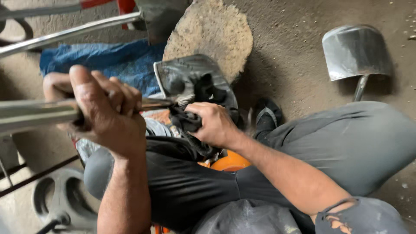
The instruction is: The person sits on the floor and wipes the metal head of a long-handled tool with a dark cloth. They then use a handheld angle grinder to polish the metal head and shaft of the tool.
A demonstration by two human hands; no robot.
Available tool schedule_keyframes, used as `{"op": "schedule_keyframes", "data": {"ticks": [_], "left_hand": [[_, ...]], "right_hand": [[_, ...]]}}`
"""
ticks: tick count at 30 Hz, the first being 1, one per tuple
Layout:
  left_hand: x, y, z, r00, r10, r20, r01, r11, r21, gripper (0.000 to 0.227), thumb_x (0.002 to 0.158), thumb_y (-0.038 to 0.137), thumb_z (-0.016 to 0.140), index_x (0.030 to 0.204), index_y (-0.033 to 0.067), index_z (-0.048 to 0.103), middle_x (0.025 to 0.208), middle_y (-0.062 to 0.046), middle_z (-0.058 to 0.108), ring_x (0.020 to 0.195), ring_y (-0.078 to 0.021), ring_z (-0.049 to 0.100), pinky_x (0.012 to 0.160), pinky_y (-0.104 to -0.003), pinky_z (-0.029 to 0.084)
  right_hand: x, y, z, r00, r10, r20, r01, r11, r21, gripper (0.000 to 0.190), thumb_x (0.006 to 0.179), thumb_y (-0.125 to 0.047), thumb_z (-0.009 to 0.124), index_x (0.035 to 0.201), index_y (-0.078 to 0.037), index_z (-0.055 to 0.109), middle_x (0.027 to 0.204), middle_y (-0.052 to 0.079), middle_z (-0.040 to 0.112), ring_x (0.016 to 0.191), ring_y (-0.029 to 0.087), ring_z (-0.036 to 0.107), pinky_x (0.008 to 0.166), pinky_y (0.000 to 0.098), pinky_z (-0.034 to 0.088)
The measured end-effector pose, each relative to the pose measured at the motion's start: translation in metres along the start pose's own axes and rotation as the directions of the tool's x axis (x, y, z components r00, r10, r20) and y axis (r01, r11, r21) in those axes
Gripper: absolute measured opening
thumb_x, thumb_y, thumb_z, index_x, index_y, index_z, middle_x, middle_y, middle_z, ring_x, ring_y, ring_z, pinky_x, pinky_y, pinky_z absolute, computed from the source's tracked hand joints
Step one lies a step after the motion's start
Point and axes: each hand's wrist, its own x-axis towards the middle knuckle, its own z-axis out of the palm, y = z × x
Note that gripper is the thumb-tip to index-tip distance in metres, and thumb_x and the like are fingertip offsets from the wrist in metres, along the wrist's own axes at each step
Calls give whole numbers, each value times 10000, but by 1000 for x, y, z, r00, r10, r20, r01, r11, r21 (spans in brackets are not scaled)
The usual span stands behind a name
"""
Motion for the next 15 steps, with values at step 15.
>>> {"op": "schedule_keyframes", "data": {"ticks": [15], "left_hand": [[-7, 2, 13, 999, 32, -2, -32, 999, -9, 236, 1168, 119, 564, 972, 96, 435, 648, -34, 405, 414, -75, 375, 386, -281, 349]], "right_hand": [[-33, 43, 28, 951, -252, -177, 235, 966, -110, 426, 723, -173, 773, 1120, -38, 696, 1158, 164, 671, 1119, 358, 656, 1001, 431, 539]]}}
